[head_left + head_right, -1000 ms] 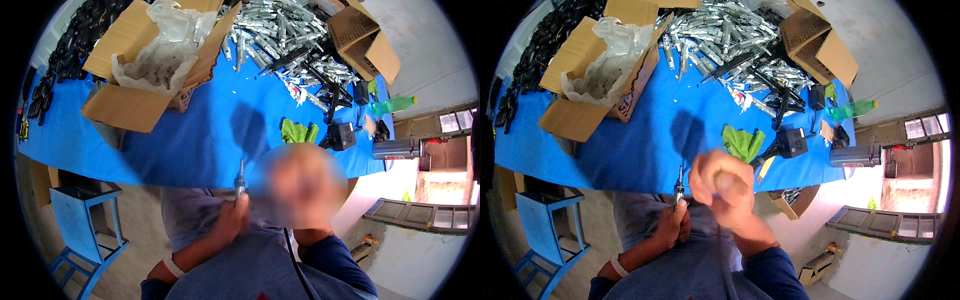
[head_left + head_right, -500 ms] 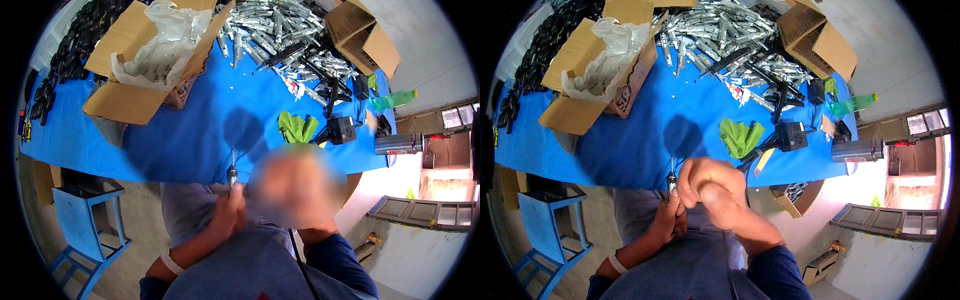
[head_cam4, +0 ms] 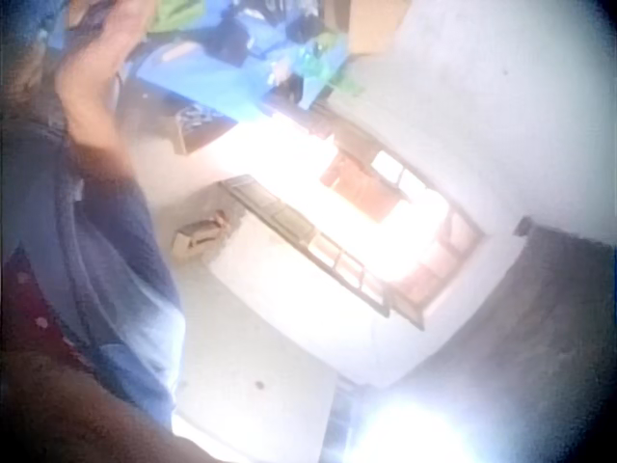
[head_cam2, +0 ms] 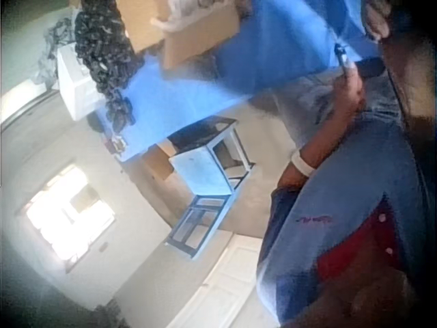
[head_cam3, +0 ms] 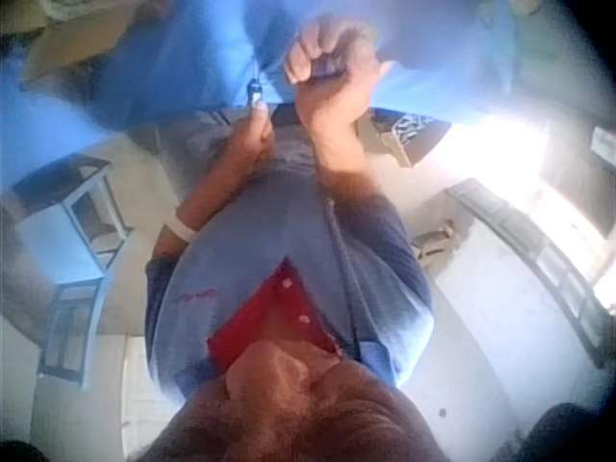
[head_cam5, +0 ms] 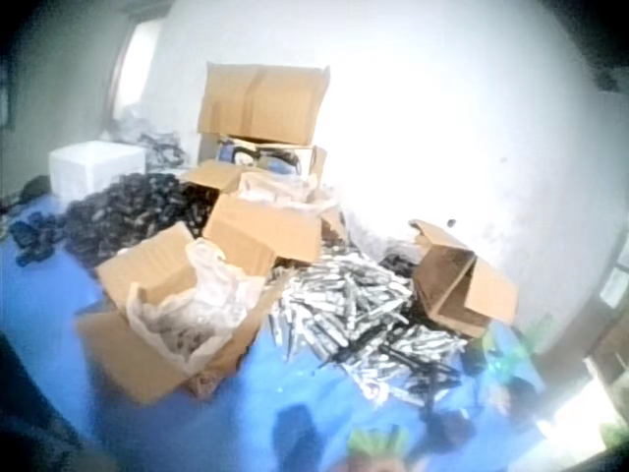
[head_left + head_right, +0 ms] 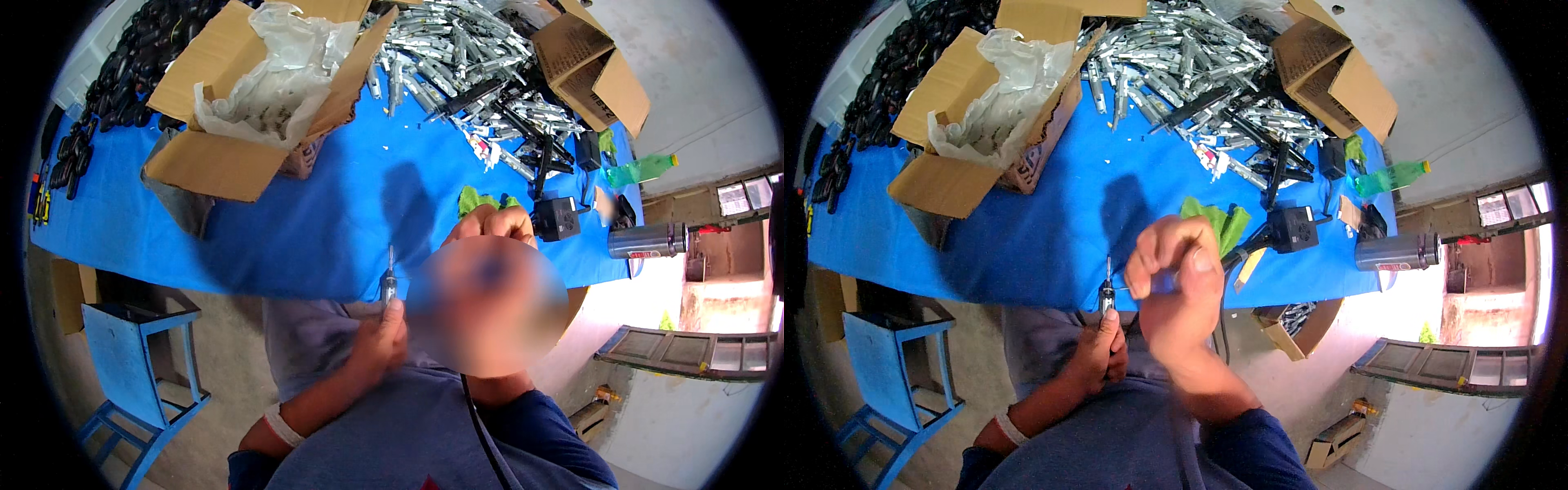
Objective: The person uses a soldering iron to apply heat to a small electronic component held in the left hand. The person repeatedly applies the soldering iron to the component's connection points while holding a solder wire in the right hand, occasionally feeding solder into the joint. The person works at a table covered with a blue cloth, surrounded by boxes of similar components.
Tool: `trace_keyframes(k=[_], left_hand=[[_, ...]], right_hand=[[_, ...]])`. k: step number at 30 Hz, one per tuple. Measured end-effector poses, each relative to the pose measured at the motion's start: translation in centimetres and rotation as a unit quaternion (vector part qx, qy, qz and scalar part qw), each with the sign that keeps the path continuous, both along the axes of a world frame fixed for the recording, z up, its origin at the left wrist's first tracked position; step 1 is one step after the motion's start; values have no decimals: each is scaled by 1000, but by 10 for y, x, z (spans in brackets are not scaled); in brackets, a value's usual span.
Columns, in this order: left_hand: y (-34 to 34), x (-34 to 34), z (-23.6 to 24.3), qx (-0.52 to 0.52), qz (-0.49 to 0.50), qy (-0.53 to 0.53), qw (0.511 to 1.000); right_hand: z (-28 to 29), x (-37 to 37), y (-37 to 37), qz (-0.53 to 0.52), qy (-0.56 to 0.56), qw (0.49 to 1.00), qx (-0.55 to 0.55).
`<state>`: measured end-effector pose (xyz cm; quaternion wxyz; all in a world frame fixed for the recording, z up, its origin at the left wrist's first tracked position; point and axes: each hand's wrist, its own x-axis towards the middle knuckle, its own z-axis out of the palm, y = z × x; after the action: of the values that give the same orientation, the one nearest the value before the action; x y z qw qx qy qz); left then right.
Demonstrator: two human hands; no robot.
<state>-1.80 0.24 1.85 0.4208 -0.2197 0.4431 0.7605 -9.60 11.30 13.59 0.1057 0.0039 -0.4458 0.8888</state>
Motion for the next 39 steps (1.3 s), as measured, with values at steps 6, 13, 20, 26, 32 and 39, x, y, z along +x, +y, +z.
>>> trace_keyframes(k=[6,13,20,26,32,39], left_hand=[[-1,2,0,5,16,19,1000],[-3,-1,10,11,4,-19,1000],[-2,1,8,56,27,-9,998],[-4,-4,11,34,10,-22,999],[-2,-5,8,22,1,-7,1000],[-3,0,6,-2,-3,22,1000]], right_hand=[[6,-10,5,80,-16,993,87],[27,-18,9,281,101,943,150],[-1,-13,10,145,101,983,52],[20,4,1,-60,24,972,226],[3,4,-9,-111,42,986,115],[4,-10,-1,28,51,990,126]])
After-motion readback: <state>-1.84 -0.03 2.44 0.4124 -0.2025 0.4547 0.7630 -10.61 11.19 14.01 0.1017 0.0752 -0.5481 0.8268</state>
